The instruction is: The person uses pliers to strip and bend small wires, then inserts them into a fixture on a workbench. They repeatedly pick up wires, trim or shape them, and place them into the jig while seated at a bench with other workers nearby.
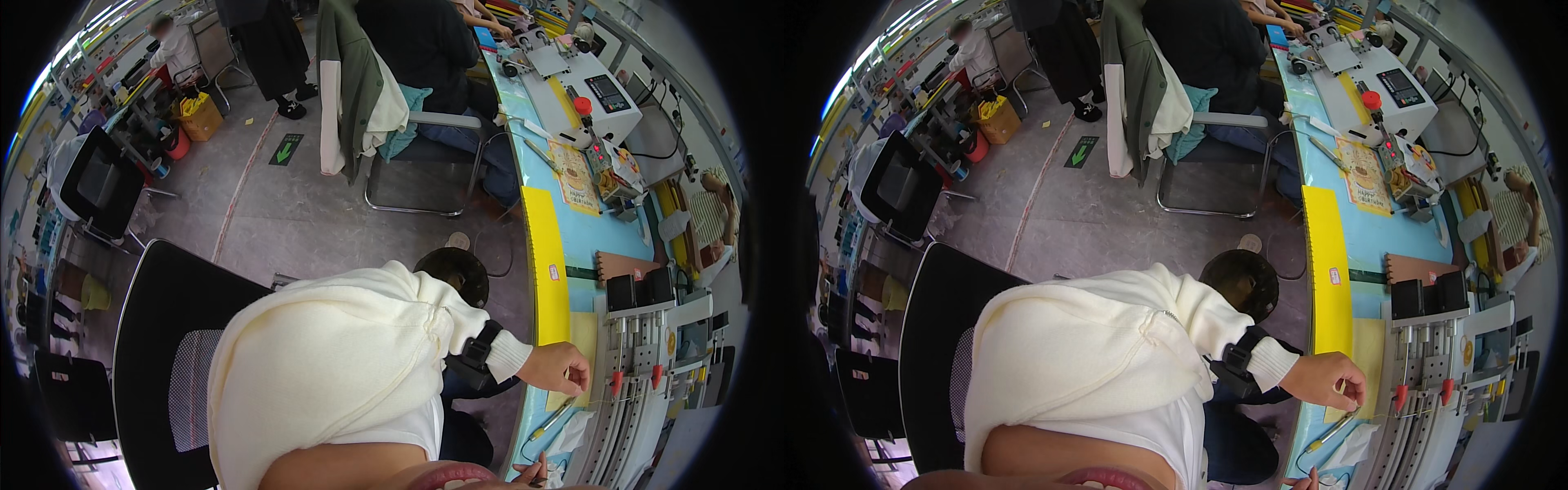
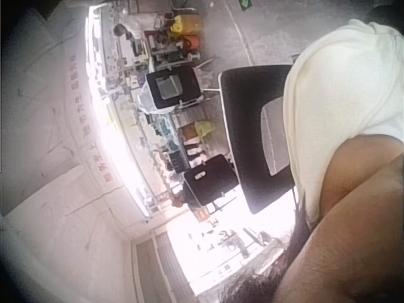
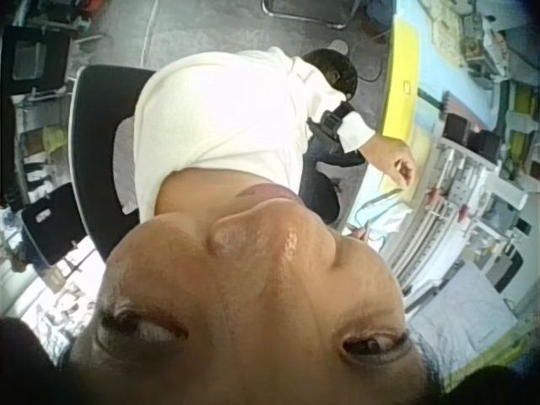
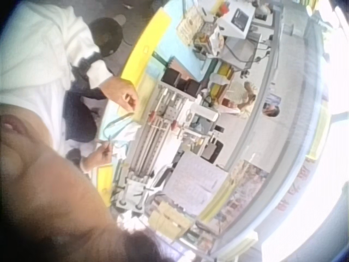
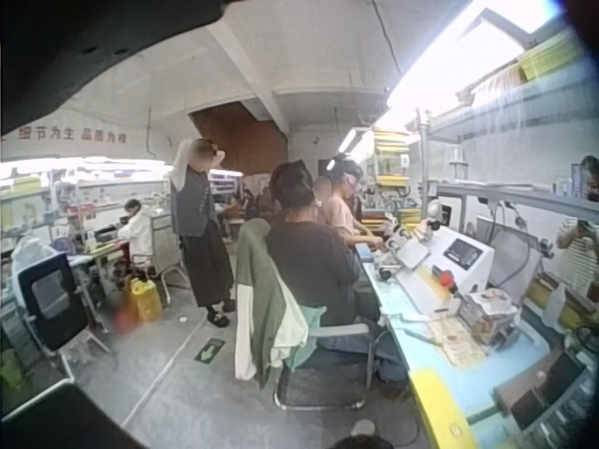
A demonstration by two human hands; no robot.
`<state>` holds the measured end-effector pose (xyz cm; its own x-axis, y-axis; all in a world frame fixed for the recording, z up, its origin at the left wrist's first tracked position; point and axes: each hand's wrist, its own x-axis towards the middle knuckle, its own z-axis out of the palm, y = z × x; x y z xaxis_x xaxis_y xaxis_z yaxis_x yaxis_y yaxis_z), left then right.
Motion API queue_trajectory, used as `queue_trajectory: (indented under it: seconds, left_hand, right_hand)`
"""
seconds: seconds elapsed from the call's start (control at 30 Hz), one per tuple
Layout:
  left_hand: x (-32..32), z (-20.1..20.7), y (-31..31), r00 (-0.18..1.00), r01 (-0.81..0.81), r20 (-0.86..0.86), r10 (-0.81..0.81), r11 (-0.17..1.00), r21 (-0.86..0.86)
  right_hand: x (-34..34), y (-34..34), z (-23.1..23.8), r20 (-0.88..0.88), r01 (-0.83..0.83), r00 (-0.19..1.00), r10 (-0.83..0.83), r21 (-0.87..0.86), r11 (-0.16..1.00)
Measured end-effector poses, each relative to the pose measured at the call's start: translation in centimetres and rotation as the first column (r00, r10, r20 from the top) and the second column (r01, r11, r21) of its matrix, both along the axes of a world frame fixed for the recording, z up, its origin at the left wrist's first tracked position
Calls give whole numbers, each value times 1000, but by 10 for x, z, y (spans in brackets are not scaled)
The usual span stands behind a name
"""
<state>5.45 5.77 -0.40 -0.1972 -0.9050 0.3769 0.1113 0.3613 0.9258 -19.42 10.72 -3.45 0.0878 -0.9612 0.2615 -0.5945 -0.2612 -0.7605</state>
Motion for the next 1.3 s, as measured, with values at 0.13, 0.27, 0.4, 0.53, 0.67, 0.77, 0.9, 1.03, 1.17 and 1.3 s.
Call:
queue_trajectory:
  seconds: [0.13, 0.27, 0.4, 0.53, 0.67, 0.77, 0.9, 1.03, 1.17, 1.3]
  left_hand:
    - [1, -1, 1, 1000, 11, 13, -11, 1000, 4]
    - [0, -2, 1, 1000, 1, 0, -1, 1000, 12]
    - [0, -2, 1, 1000, -1, 3, 1, 1000, 14]
    - [-1, -4, 2, 1000, -5, 22, 5, 1000, 19]
    - [-3, -6, 3, 1000, 8, 14, -9, 1000, 27]
    - [-4, -8, 3, 1000, 22, 15, -23, 999, 29]
    - [-7, -9, 2, 999, 29, 20, -30, 999, 23]
    - [-9, -11, 2, 999, 44, 21, -44, 999, 12]
    - [-8, -12, 1, 999, 35, 22, -36, 999, 18]
    - [-6, -10, 1, 999, 34, 18, -34, 999, 23]
  right_hand:
    - [4, -2, -4, 27, 41, 999, -38, -113, 993]
    - [7, -1, -4, 20, 89, 996, -88, -60, 994]
    - [7, 0, -4, 10, 141, 990, -140, -65, 988]
    - [5, -1, -7, 22, 118, 993, -117, -53, 992]
    - [4, -1, -12, 27, 98, 995, -97, -43, 994]
    - [4, -1, -13, 30, 88, 996, -87, -46, 995]
    - [3, -1, -14, 37, 83, 996, -81, -47, 995]
    - [4, -1, -15, 39, 82, 996, -80, -44, 996]
    - [5, -3, -15, 43, 77, 996, -75, -46, 996]
    - [6, -5, -15, 37, 68, 997, -66, -51, 996]
